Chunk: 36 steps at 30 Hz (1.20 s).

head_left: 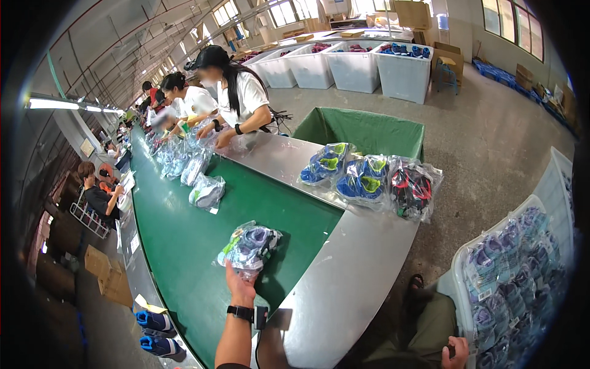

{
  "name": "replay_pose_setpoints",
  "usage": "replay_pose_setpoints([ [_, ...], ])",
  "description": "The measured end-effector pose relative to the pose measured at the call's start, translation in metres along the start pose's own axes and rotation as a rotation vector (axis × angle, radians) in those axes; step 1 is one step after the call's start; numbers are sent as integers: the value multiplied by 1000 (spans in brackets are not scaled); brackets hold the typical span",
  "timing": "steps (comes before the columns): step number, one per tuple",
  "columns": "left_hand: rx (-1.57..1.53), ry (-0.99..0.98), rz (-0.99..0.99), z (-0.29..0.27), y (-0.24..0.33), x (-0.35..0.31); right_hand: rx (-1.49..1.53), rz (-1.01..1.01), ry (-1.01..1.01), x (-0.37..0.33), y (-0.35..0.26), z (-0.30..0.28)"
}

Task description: The person picks packaged shoes from a conveyor belt and places them into large white bins. They handle multiple pairs of shoes in plastic packaging, moving them from the belt to bins, and later reposition an empty bin to continue the process.

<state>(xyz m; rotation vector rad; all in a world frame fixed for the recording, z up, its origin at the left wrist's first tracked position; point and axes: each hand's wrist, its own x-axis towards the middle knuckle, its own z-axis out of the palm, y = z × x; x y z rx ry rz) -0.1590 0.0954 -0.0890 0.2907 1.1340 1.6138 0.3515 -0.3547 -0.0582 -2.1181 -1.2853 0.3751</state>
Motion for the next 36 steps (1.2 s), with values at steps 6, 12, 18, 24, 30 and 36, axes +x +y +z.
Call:
replay_pose_setpoints([
  [6,302,93,354,29,-15,36,72,-56,48,1,-8,2],
  [12,73,-203,-97,56,-19,-5,230,-2,212,3,-15,0],
  [18,84,-633,-491,109,-41,-122,312,52,95,14,-25,-4],
  [24,277,-1035,-555,144,-94,-269,1122,330,-196,7,-33,-3],
  [30,836,-1546,-516,138,-133,-370,1278,280,-44,-11,-47,-25],
  [36,588,-1873,-1141,152,-146,-401,989,455,231,-94,-25,-76],
])
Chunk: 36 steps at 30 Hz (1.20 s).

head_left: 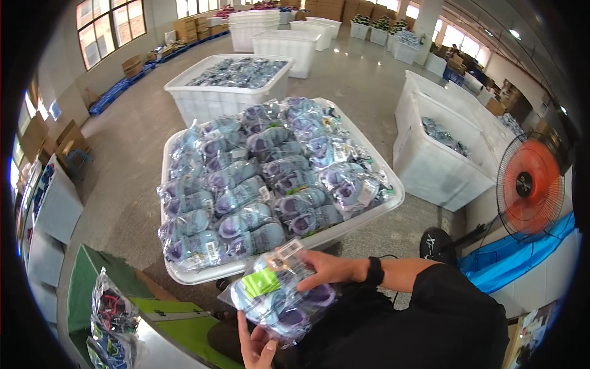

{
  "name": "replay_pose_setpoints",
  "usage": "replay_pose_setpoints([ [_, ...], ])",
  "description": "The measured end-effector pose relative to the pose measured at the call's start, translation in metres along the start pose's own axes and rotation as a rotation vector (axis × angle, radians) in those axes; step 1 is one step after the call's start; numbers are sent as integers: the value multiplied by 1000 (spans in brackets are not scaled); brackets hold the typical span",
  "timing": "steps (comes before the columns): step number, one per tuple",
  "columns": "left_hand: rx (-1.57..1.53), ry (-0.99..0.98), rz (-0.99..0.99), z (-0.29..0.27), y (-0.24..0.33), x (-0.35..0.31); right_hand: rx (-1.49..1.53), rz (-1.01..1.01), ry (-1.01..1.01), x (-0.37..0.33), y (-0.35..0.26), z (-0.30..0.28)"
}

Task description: The person picks packaged shoes from a conveyor belt and places them into large white bins. They handle multiple pairs of shoes in plastic packaging, moving them from the belt to bins, and later reposition an empty bin to continue the process.

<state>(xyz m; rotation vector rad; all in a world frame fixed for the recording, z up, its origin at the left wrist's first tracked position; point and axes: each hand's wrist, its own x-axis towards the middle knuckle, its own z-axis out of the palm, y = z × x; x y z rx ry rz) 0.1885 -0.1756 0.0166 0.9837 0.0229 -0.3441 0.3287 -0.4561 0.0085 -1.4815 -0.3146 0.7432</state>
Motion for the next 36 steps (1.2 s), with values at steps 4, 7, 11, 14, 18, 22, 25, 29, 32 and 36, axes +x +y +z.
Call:
replay_pose_setpoints([
  [4,283,-83,-53,10,-4,19,-163,-201,208,-55,-12,-58],
  [7,483,-47,-52,6,-13,26,-447,-269,450,-105,-34,-132],
  [11,510,80,-73,-27,-17,15,-162,-330,895,-168,-45,-228],
  [14,550,309,-17,-57,-14,1,-26,-351,1103,-205,-42,-295],
  [18,624,627,60,-82,1,-24,101,-265,1142,-226,-13,-361],
  [22,666,778,129,-90,12,-39,85,-11,999,-189,52,-393],
  [25,676,877,153,-94,10,-49,123,206,1036,-161,90,-402],
  [29,718,994,148,-109,6,-70,-59,167,1057,-148,110,-410],
  [32,648,1050,101,-126,1,-81,-389,59,1107,-154,118,-411],
  [36,500,1134,96,-140,-5,-86,-739,218,1251,-167,124,-405],
])
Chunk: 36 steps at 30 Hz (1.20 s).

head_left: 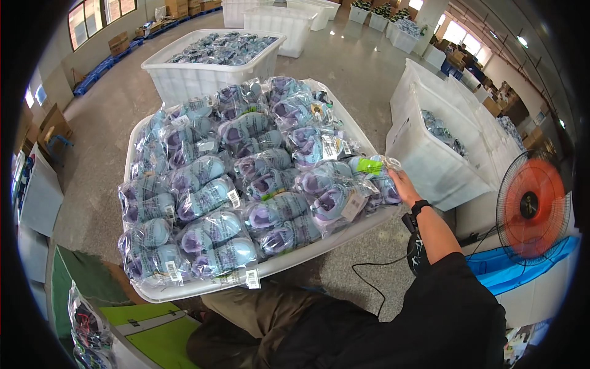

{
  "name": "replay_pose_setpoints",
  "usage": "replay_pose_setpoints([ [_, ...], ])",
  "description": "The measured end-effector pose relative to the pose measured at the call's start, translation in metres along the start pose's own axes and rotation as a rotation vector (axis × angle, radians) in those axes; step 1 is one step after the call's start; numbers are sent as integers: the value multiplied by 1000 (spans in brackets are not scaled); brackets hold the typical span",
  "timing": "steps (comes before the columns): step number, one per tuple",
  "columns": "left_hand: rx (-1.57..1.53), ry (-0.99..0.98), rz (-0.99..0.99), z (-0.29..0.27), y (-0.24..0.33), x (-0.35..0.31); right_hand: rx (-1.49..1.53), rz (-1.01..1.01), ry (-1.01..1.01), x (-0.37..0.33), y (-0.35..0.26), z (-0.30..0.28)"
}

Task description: The person picks packaged shoes from a conveyor belt and places them into large white bins. They handle multiple pairs of shoes in plastic packaging, moving them from the belt to bins, and later reposition an empty bin to continue the process.

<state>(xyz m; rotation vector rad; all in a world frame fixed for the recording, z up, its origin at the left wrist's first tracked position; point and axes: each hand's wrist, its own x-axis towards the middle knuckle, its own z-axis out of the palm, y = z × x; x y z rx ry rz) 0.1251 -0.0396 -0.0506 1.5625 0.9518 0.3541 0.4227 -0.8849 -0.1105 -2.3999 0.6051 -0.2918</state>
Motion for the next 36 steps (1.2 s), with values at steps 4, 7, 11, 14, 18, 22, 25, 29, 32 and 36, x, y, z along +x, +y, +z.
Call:
replay_pose_setpoints([
  [4,-155,-47,56,-3,-4,1,-54,131,-159,11,-10,-16],
  [7,-170,-93,25,-7,-4,1,-102,-2,153,21,-29,-17],
  [11,-191,-115,96,-6,-4,1,-240,-311,293,18,-60,3],
  [14,-190,-84,82,-4,-1,-3,-409,-362,147,5,-75,26],
  [18,-216,-74,85,1,2,-9,-383,-442,59,5,-80,31],
  [22,-226,-25,102,7,1,-10,-334,-383,-52,14,-75,26],
  [25,-159,-1,99,7,3,-12,-387,-368,-62,16,-73,30],
  [29,-107,1,95,5,6,-12,-411,-409,5,11,-69,41],
  [32,-79,16,106,7,6,-10,-410,-453,49,6,-64,55],
  [36,-126,25,150,11,3,-6,-407,-490,107,6,-59,70],
])
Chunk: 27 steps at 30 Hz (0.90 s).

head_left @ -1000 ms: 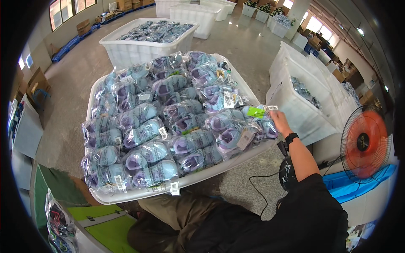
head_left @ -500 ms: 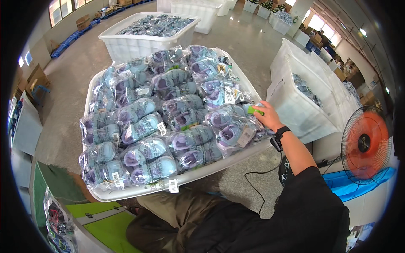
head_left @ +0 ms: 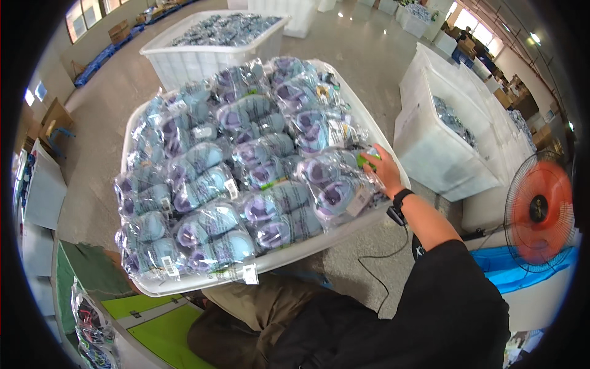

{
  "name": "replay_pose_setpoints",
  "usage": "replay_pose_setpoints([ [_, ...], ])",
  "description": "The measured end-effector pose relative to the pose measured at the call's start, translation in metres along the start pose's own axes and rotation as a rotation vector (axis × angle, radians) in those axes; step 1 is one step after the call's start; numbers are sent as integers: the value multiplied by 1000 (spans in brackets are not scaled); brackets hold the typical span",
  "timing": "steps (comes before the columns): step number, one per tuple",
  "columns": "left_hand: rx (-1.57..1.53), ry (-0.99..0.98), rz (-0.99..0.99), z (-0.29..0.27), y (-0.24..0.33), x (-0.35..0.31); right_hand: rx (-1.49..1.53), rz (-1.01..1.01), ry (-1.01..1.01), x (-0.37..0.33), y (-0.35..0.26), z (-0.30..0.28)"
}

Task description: The person picks packaged shoes from a conveyor belt and places them into large white bins. They handle multiple pairs of shoes in plastic packaging, moving them from the belt to bins, and later reposition an empty bin to continue the process.

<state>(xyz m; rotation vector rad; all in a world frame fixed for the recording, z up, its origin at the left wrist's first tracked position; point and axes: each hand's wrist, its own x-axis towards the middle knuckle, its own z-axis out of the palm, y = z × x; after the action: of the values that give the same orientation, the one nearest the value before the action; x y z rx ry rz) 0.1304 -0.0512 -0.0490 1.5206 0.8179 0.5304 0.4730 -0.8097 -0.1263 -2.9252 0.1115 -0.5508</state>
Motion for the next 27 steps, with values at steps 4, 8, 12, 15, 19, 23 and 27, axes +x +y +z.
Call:
replay_pose_setpoints([
  [4,52,47,-21,0,0,-3,147,26,-90,8,2,-17],
  [8,26,26,-48,2,4,-2,214,114,-17,28,-16,-47],
  [12,34,2,-52,1,4,-1,405,-84,112,42,-70,-56],
  [15,32,-4,-53,-1,1,-1,333,-309,-43,38,-120,-43],
  [19,51,19,-61,-5,-1,-3,210,-318,-219,20,-156,-24],
  [23,13,32,-54,-3,-3,-4,232,-209,-222,9,-149,-20],
  [27,14,54,-59,2,1,-7,227,-235,-181,-2,-140,-16],
])
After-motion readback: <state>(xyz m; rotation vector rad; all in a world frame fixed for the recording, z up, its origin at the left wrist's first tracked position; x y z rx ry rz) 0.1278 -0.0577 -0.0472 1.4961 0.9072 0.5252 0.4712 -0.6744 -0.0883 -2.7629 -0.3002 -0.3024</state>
